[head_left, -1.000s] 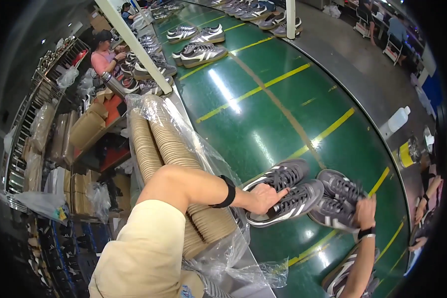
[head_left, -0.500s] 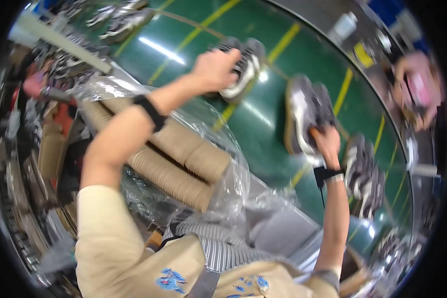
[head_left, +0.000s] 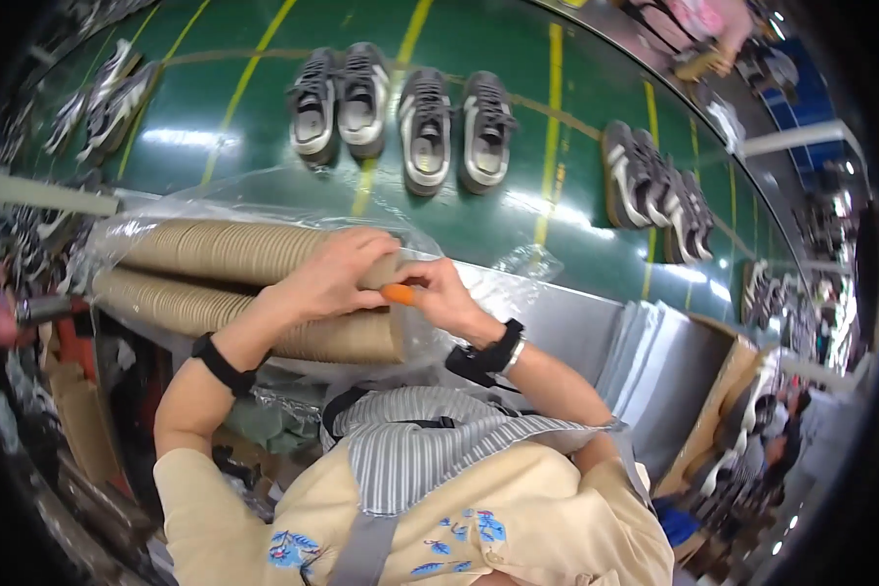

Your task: Inserting cardboard shoe supports into sneakers and wrapping them in tissue paper on a conveyor belt assembly line.

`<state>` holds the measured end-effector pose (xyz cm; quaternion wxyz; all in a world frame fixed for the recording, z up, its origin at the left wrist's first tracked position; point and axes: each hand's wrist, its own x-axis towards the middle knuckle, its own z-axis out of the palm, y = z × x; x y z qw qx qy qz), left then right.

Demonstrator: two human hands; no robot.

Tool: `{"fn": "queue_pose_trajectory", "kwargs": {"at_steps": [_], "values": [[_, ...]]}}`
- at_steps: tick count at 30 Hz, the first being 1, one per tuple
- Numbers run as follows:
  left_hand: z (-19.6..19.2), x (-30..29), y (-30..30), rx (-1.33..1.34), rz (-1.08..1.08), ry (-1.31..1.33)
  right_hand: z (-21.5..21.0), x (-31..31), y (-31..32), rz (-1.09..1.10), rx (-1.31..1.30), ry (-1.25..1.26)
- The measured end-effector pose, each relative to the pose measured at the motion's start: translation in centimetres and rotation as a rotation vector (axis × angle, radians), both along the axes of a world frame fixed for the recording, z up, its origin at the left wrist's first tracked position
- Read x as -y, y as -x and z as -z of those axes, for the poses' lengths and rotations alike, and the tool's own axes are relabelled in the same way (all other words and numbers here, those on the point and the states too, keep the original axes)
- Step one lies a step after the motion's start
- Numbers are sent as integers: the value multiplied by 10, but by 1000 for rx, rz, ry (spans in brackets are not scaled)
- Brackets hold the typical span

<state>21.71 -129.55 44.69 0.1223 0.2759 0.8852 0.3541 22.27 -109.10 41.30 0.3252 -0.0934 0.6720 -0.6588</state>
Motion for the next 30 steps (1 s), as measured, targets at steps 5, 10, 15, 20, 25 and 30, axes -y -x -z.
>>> {"fn": "queue_pose_trajectory", "kwargs": {"at_steps": [5, 10, 15, 20, 25, 30], "values": [[0, 3, -2, -31, 23, 13, 27, -15, -7, 71, -260, 50], [-7, -6, 3, -36, 50, 53, 2, -68, -2, 202, -145, 190], [-38, -88, -5, -122, 127, -116, -23, -70, -20, 148, -409, 154], [-57, -148, -4, -20, 363, -354, -55, -128, -62, 368, -241, 396], [-49, -189, -9, 73, 474, -314, -32, -160, -94, 435, -67, 603], [-35, -211, -22, 273, 459, -251, -3, -176, -114, 460, -39, 736]]}}
